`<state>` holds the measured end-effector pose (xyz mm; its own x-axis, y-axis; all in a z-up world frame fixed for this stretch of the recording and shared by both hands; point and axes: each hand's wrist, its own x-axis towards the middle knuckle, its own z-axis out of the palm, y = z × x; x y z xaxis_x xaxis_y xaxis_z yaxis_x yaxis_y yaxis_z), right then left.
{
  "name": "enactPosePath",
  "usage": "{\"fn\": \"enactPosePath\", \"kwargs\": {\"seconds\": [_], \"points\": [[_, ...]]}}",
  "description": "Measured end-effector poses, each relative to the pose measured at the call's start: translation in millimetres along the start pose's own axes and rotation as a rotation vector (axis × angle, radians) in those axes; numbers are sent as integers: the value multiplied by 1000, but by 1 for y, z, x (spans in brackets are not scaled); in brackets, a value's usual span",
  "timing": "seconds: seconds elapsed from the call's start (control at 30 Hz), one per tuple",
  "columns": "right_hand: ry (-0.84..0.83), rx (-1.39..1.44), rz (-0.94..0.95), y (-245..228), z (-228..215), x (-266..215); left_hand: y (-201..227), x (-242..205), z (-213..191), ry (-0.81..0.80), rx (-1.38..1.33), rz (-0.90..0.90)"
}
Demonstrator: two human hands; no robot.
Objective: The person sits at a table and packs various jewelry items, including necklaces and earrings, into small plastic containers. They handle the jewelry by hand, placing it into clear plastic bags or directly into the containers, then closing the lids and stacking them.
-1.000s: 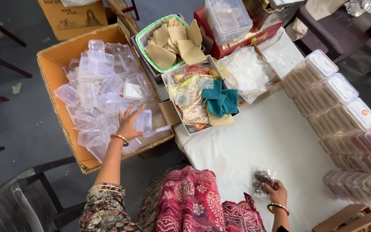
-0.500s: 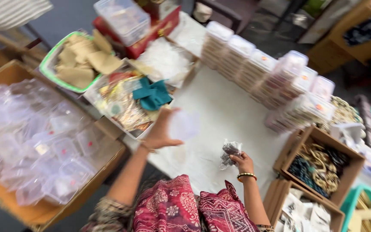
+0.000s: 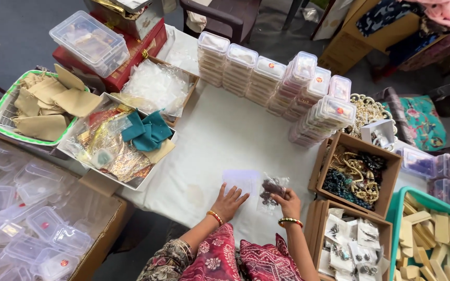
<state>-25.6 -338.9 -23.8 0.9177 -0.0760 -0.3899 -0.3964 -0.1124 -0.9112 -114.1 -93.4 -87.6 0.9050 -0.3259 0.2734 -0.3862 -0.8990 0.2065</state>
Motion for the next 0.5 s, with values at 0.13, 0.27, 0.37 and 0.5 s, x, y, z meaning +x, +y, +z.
{"fn": "enactPosePath", "kwargs": {"seconds": [0.13, 0.27, 0.37, 0.5], "points": [[-137, -30, -170, -15, 31, 16, -14, -7, 14, -9, -57, 8], [-260, -146, -284, -40, 62, 20, -29, -7, 4, -47, -255, -153], [-110, -93, -212, -55, 78, 12, -34, -4, -13, -33, -163, -208], [158, 196, -191, 8, 77, 34, -37, -7, -11, 118, -65, -198]]}}
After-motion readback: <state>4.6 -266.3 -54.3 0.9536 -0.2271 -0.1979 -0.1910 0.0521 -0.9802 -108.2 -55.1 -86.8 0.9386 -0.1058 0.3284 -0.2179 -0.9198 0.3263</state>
